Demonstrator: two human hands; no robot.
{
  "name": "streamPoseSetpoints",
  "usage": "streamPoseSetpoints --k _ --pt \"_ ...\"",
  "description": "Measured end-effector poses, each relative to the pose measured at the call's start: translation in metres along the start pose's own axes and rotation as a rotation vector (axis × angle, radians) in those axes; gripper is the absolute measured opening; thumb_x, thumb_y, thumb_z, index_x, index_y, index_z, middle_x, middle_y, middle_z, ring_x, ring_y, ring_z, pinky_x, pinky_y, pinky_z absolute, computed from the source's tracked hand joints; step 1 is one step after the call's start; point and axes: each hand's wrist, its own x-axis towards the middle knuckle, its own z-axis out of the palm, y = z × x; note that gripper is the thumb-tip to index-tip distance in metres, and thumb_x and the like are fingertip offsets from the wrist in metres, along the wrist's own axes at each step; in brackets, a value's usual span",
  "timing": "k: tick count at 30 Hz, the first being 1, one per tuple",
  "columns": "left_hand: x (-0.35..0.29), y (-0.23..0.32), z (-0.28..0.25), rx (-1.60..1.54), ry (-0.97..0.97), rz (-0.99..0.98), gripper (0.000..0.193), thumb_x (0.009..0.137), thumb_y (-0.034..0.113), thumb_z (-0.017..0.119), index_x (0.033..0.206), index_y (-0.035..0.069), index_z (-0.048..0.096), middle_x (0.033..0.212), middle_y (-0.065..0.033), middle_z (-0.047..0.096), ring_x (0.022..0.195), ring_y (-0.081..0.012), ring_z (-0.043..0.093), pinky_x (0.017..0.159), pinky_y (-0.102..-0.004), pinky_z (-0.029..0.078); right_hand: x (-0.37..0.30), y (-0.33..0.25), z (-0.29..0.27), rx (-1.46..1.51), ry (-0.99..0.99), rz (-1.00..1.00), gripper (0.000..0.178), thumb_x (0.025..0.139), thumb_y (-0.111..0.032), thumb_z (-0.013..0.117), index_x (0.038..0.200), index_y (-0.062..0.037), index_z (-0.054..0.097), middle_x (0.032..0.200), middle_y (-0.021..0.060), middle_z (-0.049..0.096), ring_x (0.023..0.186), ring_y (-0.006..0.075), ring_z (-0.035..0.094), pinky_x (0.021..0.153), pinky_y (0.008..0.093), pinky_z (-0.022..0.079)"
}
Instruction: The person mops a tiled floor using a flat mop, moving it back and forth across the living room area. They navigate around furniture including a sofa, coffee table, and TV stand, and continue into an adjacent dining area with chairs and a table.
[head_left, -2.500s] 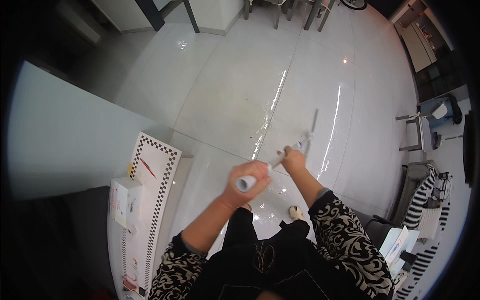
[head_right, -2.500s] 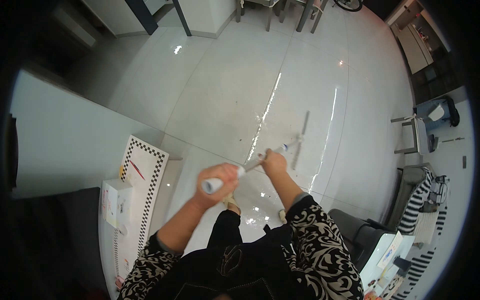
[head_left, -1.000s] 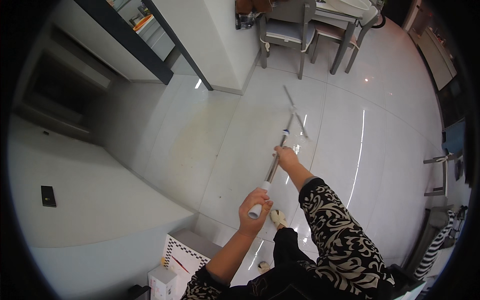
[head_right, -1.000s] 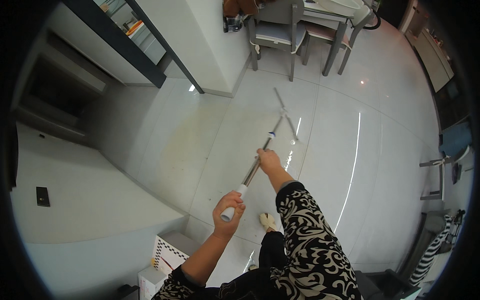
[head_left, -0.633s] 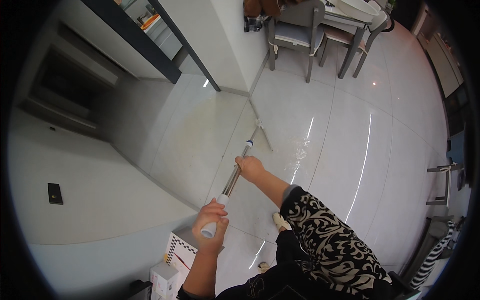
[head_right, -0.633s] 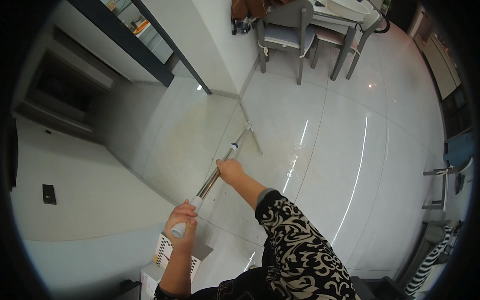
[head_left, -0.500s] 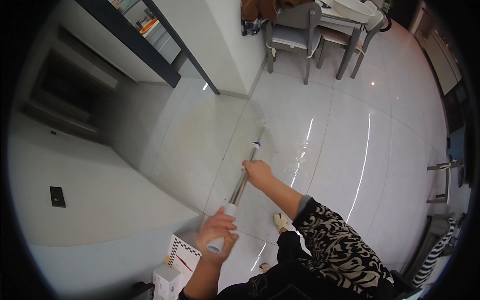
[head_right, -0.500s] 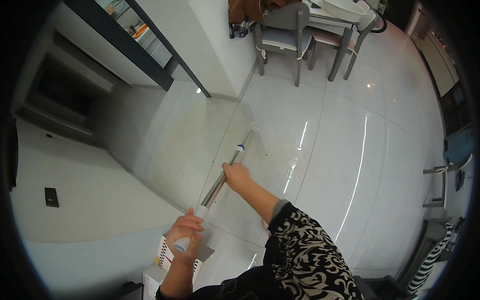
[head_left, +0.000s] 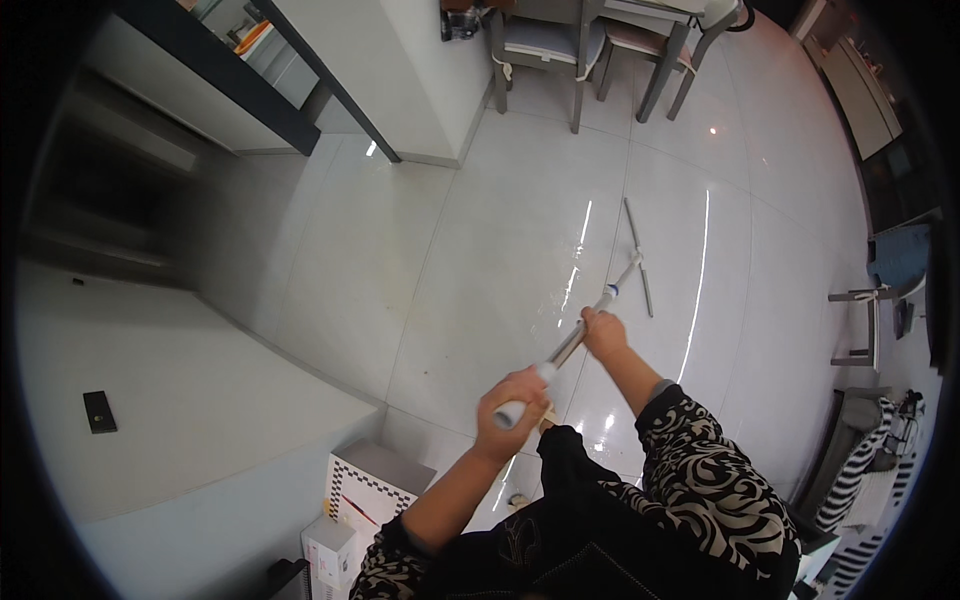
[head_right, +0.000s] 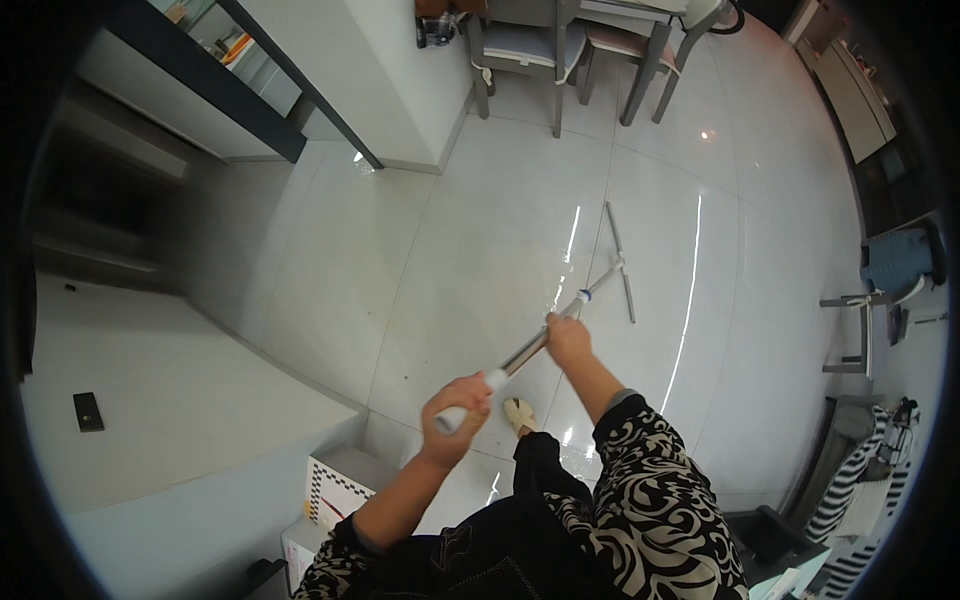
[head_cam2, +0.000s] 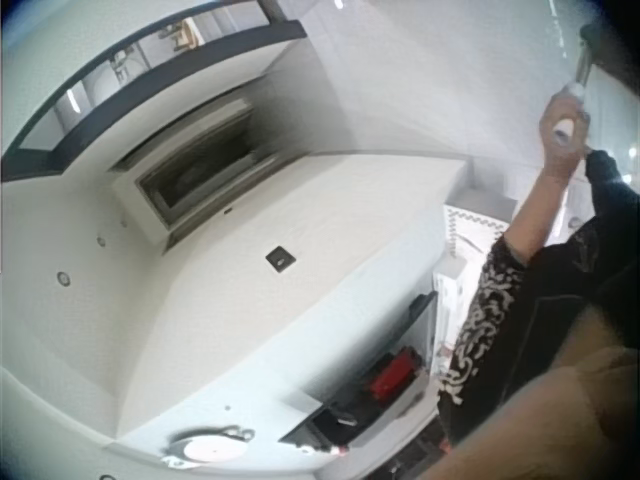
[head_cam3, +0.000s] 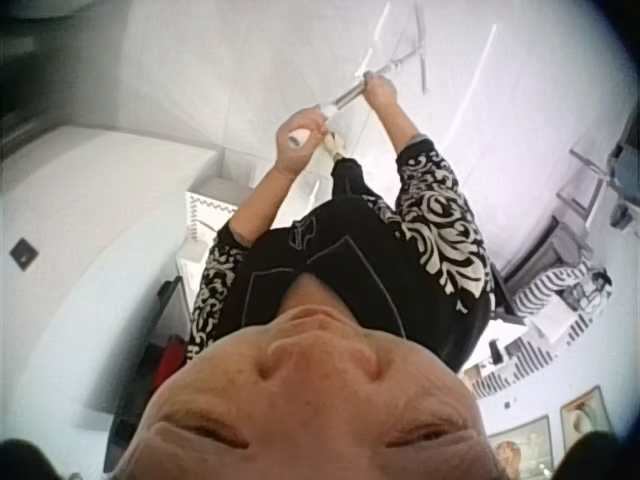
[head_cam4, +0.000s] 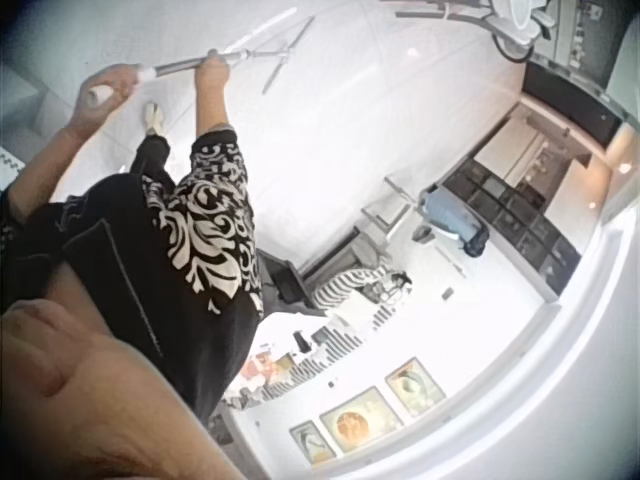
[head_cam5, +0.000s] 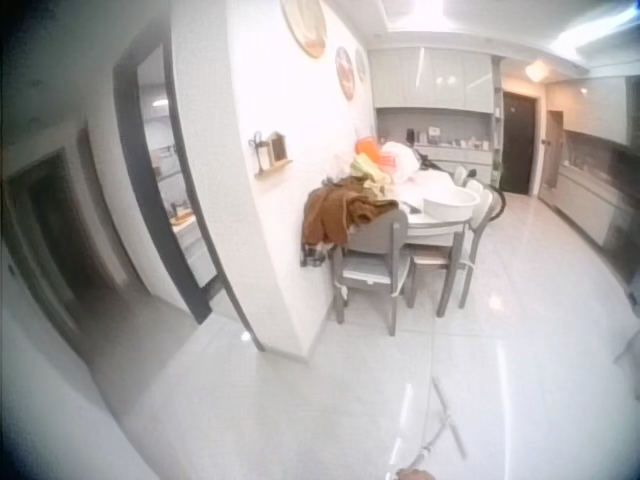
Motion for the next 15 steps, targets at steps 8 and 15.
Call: streamPoseSetpoints --k 8,15 --pt "0.021 0.106 -0.087 0.146 0.106 -0.027 0.018 0.073 -0.004 0.069 0.067 0.005 0.054 0.075 -0.0062 0.061 0.079 -0.0208 0.060 0.092 -0.0473 0.045 0.007 -0.150 -0.002 0.331 -0.021 -0.186 0.024 0.074 -0.021 0.066 0.088 -0.0065 0.053 0.074 0.0184 0.061 0.071 0.0387 0.061 0.062 0.0494 0.048" --pt "0.040 0.163 -0.062 0.514 -0.133 0.137 0.025 0.072 0.008 0.073 0.063 0.008 0.050 0.065 -0.0058 0.057 0.068 -0.0217 0.058 0.089 -0.0481 0.046 0.008 -0.217 -0.042 0.449 -0.022 -0.317 0.016 0.082 -0.021 0.059 0.091 -0.0084 0.059 0.071 0.0167 0.062 0.069 0.0366 0.062 0.063 0.0469 0.049"
